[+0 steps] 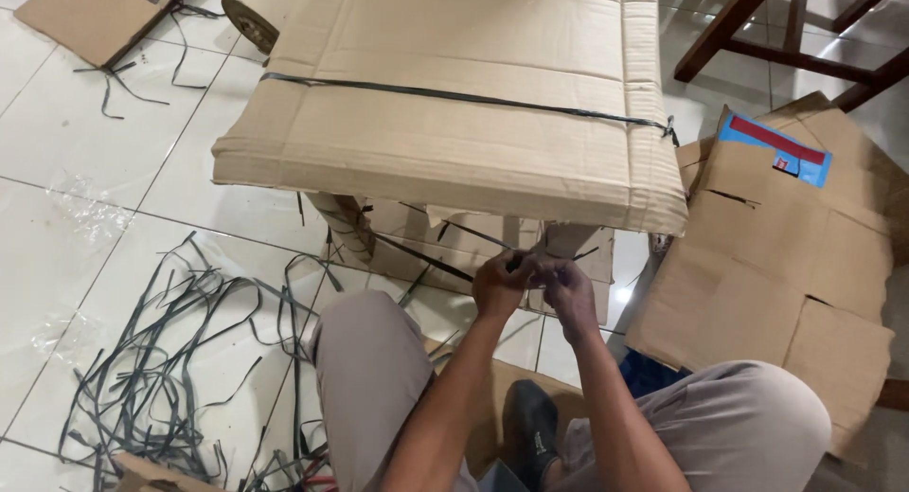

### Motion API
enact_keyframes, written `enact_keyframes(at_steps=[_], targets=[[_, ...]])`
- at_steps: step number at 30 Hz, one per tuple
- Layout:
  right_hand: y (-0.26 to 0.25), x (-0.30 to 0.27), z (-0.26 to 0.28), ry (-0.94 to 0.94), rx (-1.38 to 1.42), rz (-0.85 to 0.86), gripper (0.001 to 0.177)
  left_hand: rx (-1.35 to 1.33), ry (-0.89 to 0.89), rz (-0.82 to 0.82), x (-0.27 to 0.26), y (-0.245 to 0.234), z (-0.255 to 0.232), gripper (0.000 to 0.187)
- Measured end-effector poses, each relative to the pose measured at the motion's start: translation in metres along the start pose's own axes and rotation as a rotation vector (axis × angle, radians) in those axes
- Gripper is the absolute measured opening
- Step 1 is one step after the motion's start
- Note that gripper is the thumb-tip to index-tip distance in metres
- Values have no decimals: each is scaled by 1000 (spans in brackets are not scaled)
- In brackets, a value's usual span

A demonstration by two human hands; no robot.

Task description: Wrapping a wooden chair with cardboard and securing it with plastic straps

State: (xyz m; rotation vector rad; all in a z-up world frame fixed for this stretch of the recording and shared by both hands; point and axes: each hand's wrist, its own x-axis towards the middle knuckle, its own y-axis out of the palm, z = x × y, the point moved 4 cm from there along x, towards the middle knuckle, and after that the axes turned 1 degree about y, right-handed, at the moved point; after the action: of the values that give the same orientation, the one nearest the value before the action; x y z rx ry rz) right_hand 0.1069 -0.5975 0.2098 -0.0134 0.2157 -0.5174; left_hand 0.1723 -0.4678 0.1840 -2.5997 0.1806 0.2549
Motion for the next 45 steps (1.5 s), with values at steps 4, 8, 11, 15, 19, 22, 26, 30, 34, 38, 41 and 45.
enact_keyframes(at_steps=[4,8,11,15,19,22,26,30,34,38,41,45], targets=[[-20,17,-19,8,51,6,12,-97,-91,7,8,6,-7,35],[-49,31,-32,95,157,-148,21,-345,-148,-94,21,18,-8,26],[-69,36,-32,153,225,-269,19,-522,-126,-125,37,30,-6,24],[-81,48,-34,158,292,-322,17,-524,-92,-120,40,31,-22,22],[-79,51,-27,60,275,-292,19,-538,-125,-92,62,60,-2,29],[-66,43,-22,13,290,-223,18,-497,-181,-52,63,84,18,39],[-50,39,-21,-18,329,-186,29,-479,-201,-15,59,101,37,53],[-43,38,-17,-19,320,-232,29,269,905,-396,16,93,-2,46],[-35,40,-14,5,303,-232,27,-633,-153,106,31,86,2,31],[-35,42,-14,8,263,-255,22,-810,-86,-60,37,69,-7,17],[-43,51,-24,1,314,-259,22,-868,-172,-11,46,64,-16,11],[-41,50,-19,21,318,-233,22,-897,-214,20,49,80,-11,7]])
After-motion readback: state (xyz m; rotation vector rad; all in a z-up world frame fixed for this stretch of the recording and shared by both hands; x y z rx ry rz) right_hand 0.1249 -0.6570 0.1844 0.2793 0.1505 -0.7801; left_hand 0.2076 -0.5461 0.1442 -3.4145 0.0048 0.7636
